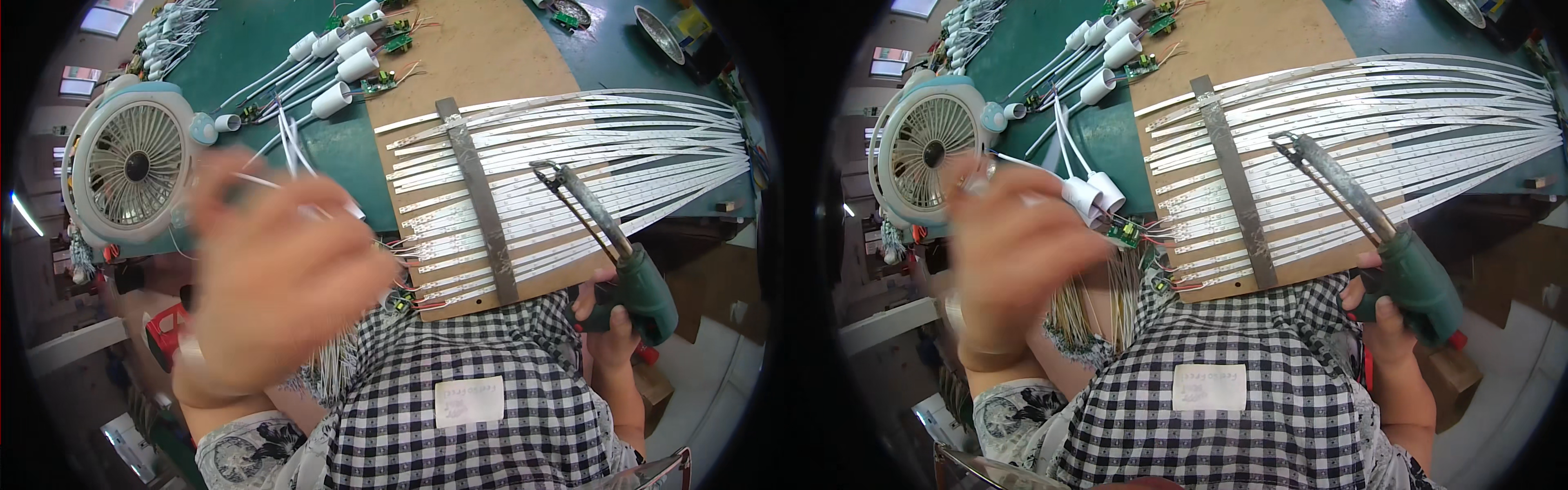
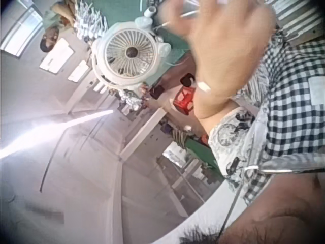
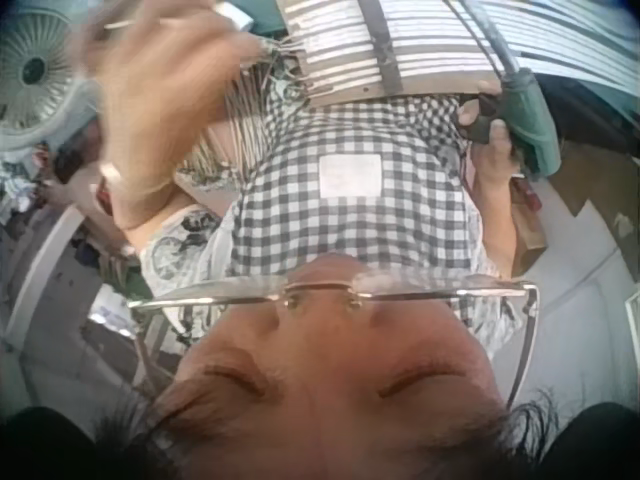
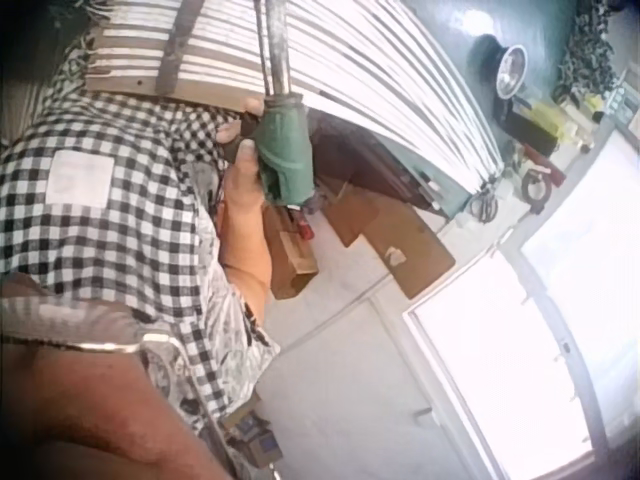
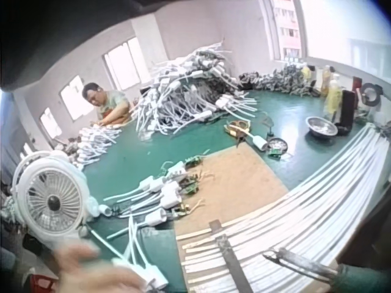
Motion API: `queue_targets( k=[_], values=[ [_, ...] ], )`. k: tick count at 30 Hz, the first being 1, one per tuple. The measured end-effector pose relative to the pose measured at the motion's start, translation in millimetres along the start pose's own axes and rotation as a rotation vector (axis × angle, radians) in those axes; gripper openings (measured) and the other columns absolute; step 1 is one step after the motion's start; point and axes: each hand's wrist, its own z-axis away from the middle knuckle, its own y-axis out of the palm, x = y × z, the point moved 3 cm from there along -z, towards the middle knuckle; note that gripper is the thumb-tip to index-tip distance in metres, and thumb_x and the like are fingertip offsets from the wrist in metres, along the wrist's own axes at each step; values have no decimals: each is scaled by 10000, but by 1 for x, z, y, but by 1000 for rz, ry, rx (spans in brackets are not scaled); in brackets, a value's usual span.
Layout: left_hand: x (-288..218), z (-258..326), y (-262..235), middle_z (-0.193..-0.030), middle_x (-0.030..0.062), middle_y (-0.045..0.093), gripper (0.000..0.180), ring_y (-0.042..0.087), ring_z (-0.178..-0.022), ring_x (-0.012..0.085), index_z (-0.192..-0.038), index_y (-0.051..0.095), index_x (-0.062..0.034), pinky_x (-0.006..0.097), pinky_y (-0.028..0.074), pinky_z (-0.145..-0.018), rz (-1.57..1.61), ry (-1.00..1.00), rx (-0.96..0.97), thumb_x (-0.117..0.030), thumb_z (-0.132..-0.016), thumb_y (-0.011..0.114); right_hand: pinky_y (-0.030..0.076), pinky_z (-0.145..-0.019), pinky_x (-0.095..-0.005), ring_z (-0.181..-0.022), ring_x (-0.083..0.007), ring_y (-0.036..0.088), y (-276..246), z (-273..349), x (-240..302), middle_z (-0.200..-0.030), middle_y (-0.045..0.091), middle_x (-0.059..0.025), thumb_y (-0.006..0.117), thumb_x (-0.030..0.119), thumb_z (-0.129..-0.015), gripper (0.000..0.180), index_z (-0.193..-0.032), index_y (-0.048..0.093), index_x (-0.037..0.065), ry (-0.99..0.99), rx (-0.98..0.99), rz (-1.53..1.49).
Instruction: The person aligns wires from driver units onto LED strips and solders them in place using a soldering gun.
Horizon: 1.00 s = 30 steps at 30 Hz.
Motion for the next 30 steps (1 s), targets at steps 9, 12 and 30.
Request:
queue_targets(
  k=[9, 12, 30],
  values=[
    [-38, 58, 111, -1040, -46, 596, 130, 466, -1184, 242, -798, 653, -186, 514, 180, -1007, 22, -383, -164, -134, -702, 725, 455, -612, -267, -614, -156, 550, 5, 12, 8, -686, 569, -89, 603, 481, -837, 625, -1135, 507, -59, 80, 181, 87],
    [-37, 65, 117, -1153, -22, 579, 106, 400, -1245, 283, -789, 645, -174, 525, 163, -1014, 140, -446, -139, -136, -713, 709, 528, -626, -292, -648, -160, 630, 8, 14, 11, -788, 641, -100, 667, 371, -843, 484, -1047, 553, -52, 74, 217, 53],
    [-26, 57, 119, -1253, 33, 542, 88, 340, -1272, 323, -709, 598, -147, 516, 160, -985, 250, -520, -81, -131, -685, 680, 526, -649, -300, -720, -223, 651, 17, 16, 14, -860, 656, -84, 724, 177, -721, 269, -912, 625, 16, -225, 539, 601]
  ],
)
